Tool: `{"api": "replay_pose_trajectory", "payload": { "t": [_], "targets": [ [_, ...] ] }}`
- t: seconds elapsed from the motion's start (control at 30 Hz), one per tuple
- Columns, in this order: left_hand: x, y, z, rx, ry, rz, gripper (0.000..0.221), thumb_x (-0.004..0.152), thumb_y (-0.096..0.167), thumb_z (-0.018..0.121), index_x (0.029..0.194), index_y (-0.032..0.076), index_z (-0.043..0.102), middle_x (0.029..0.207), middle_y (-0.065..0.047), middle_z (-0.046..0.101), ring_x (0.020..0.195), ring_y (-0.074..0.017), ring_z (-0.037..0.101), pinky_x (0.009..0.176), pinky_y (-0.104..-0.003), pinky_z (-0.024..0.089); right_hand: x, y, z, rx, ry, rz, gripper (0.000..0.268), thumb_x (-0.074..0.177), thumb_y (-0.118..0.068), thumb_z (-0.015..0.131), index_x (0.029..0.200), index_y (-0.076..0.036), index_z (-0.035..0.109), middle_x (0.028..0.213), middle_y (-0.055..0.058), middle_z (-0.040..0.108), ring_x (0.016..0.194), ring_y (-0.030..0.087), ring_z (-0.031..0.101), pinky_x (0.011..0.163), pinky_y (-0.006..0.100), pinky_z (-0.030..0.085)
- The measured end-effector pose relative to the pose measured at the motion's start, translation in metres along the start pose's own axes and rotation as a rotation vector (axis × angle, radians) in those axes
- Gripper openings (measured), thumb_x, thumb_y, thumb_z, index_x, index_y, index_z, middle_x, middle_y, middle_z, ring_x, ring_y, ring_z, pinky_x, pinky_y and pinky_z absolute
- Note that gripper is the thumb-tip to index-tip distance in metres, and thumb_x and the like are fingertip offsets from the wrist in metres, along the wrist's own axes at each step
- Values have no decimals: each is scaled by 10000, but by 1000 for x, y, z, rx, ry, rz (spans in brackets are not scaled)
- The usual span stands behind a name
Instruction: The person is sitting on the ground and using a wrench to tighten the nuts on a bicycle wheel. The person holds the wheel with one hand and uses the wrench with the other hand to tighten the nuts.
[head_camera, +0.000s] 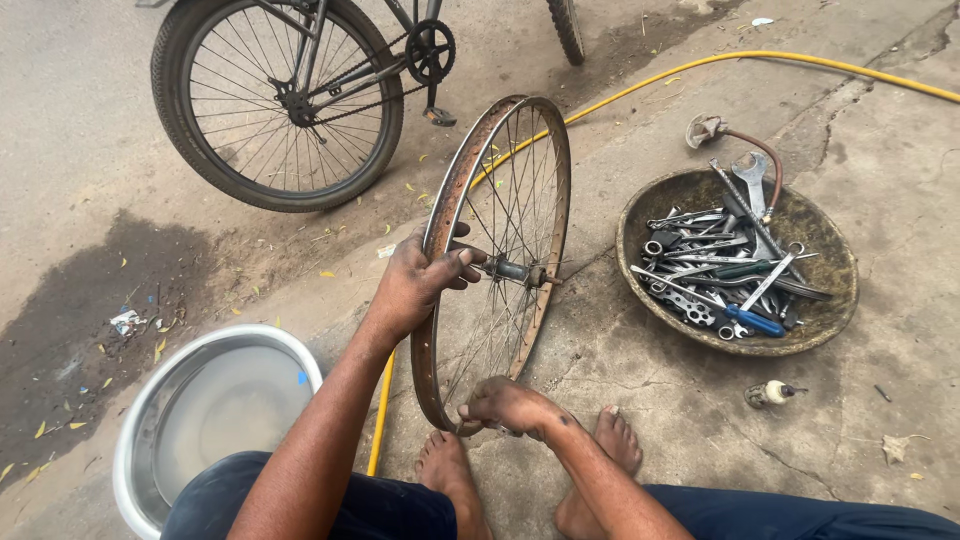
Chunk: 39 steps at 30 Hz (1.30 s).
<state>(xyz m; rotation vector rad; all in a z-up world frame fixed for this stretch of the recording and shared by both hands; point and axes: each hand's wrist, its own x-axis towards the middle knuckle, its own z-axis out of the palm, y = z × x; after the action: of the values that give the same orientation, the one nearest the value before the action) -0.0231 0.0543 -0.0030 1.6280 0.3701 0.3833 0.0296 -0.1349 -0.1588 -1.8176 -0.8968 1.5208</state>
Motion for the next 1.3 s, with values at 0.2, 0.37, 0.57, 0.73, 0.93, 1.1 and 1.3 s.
{"api": "replay_pose_trajectory", "payload": {
  "t": [0.2, 0.37, 0.57, 0.73, 0.93, 1.1, 1.3],
  "targets": [
    [1, 0, 13, 4, -7, 28, 561, 894, 268, 722, 1310, -52, 524, 1022, -139, 759, 895, -196, 751, 832, -347, 596, -4, -11, -5, 668, 83, -280, 363, 952, -386, 733, 1014, -31, 686, 668, -10, 558, 523, 69, 482, 442, 239, 389],
    [-1, 9, 28, 187, 2, 0, 538, 881, 308, 756, 1241, -58, 597, 910, -126, 759, 860, -188, 748, 815, -330, 587, -24, -25, -20, 706, 220, -406, 435, 947, -451, 746, 1083, -38, 745, 702, -31, 564, 576, 24, 510, 479, 172, 411],
    [-12, 20, 61, 134, -96, -150, 575, 853, 337, 781, 1219, -69, 605, 898, -139, 737, 795, -169, 695, 764, -335, 577, -54, -38, -58, 1143, 92, -695, 378, 968, -454, 759, 905, -93, 665, 730, -2, 589, 498, 47, 467, 430, 201, 408],
    [-12, 25, 72, 88, -165, -41, 653, 840, 346, 748, 1344, -2, 522, 972, -98, 753, 871, -145, 709, 803, -317, 583, -64, -33, -68, 864, 304, -466, 288, 876, -387, 781, 893, -112, 696, 657, -16, 571, 473, 37, 466, 388, 192, 380],
    [-11, 30, 70, 79, -224, -116, 664, 820, 358, 756, 1333, 6, 524, 970, -74, 736, 834, -149, 715, 690, -321, 620, -59, 4, -100, 929, 322, -479, 300, 877, -343, 803, 818, -100, 638, 664, -5, 588, 487, 64, 494, 399, 210, 393],
    [-14, 31, 67, 186, -216, -201, 645, 832, 366, 769, 1312, -13, 564, 896, -119, 731, 704, -165, 702, 624, -289, 605, -32, 65, -143, 1569, 653, -421, 240, 846, -298, 792, 799, -132, 626, 715, 5, 616, 544, 83, 515, 456, 213, 416],
    [-9, 29, 63, 175, -214, -152, 652, 825, 376, 768, 1327, 12, 568, 889, -87, 713, 739, -139, 691, 643, -295, 615, 2, 124, -155, 1774, 797, -311, 186, 840, -68, 752, 973, -74, 622, 880, 87, 659, 743, 143, 595, 613, 241, 482]
  ]
}}
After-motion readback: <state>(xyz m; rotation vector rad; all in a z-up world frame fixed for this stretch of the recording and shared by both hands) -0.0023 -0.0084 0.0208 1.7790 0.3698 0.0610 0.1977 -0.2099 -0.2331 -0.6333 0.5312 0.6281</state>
